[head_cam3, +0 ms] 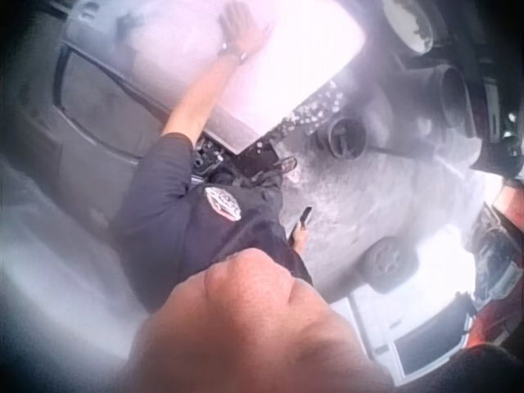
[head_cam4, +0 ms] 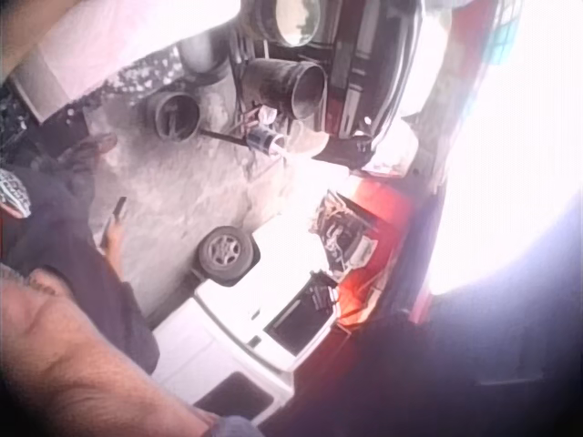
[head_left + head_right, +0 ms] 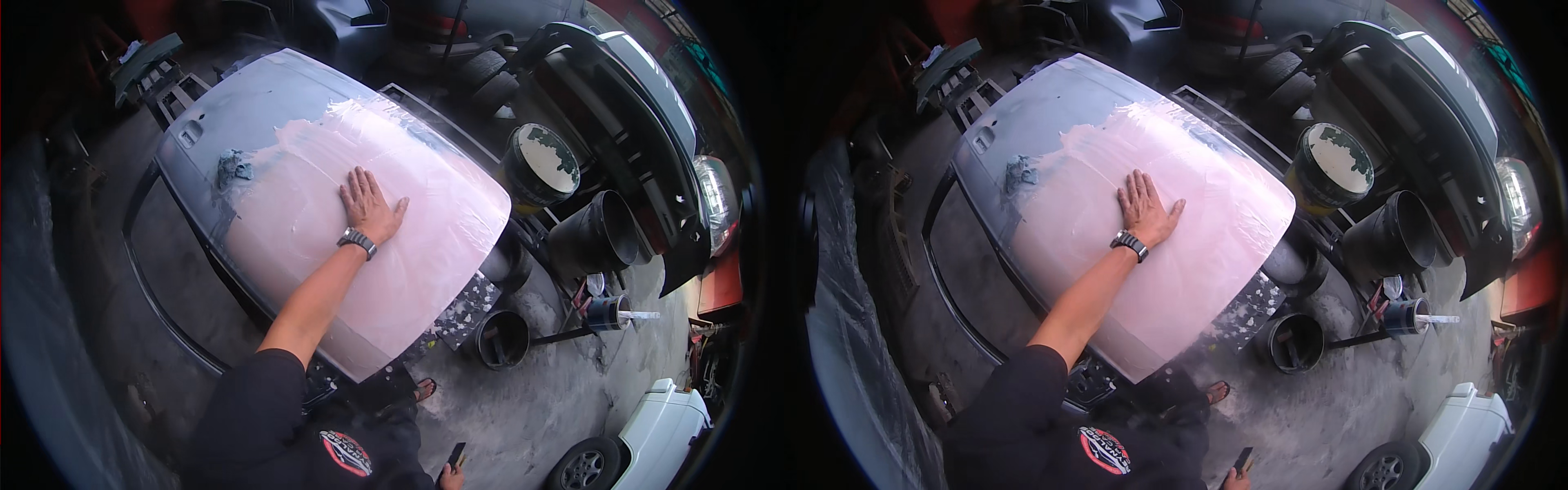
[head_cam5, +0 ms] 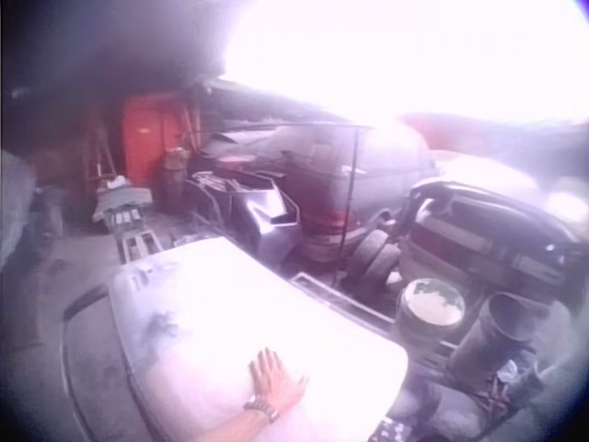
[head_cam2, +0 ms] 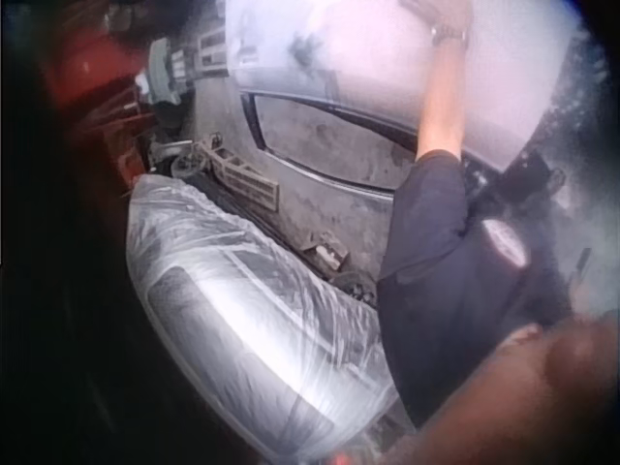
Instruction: Manually sanding the body filler on a detached car door panel using a sanding block.
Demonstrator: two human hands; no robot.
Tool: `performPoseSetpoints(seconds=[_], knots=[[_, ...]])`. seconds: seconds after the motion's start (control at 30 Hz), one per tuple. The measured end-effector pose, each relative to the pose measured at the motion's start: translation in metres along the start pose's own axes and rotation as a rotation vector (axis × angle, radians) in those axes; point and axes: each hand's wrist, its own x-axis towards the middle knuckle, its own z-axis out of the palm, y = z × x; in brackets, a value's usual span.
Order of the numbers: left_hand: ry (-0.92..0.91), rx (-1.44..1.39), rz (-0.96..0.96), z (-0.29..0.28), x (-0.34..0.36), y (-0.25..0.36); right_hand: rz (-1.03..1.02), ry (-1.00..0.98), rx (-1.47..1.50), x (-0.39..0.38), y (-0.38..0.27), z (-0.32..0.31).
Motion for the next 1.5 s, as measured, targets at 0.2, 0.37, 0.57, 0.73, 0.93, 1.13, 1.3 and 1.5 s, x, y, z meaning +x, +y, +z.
performPoseSetpoints(seconds=[0.2,0.37,0.57,0.73,0.93,1.13,1.3,1.5], knots=[[-0.07,-0.09,0.055,0.007,-0.085,0.054,-0.238,0.103,-0.053,0.103,-0.059,-0.046],[-0.005,-0.087,0.134,0.026,-0.143,0.094,-0.414,0.115,-0.086,0.186,-0.075,-0.086],[-0.059,-0.128,0.154,0.027,-0.168,0.093,-0.397,0.05,0.058,0.219,-0.079,-0.123],[-0.035,-0.061,-0.032,0.019,-0.109,0.061,-0.261,-0.069,-0.042,0.238,-0.045,-0.126],[0.056,-0.015,-0.173,0.018,-0.006,0.03,-0.214,-0.083,-0.128,0.252,0.034,-0.146],[0.113,0.019,-0.349,-0.004,0.093,-0.043,-0.155,-0.092,-0.472,0.205,0.012,-0.173],[0.131,0.08,-0.493,-0.016,0.151,-0.11,-0.043,-0.178,-0.497,0.188,-0.027,-0.169],[0.164,0.059,-0.517,-0.022,0.158,-0.108,-0.092,-0.219,-0.408,0.199,-0.08,-0.159]])
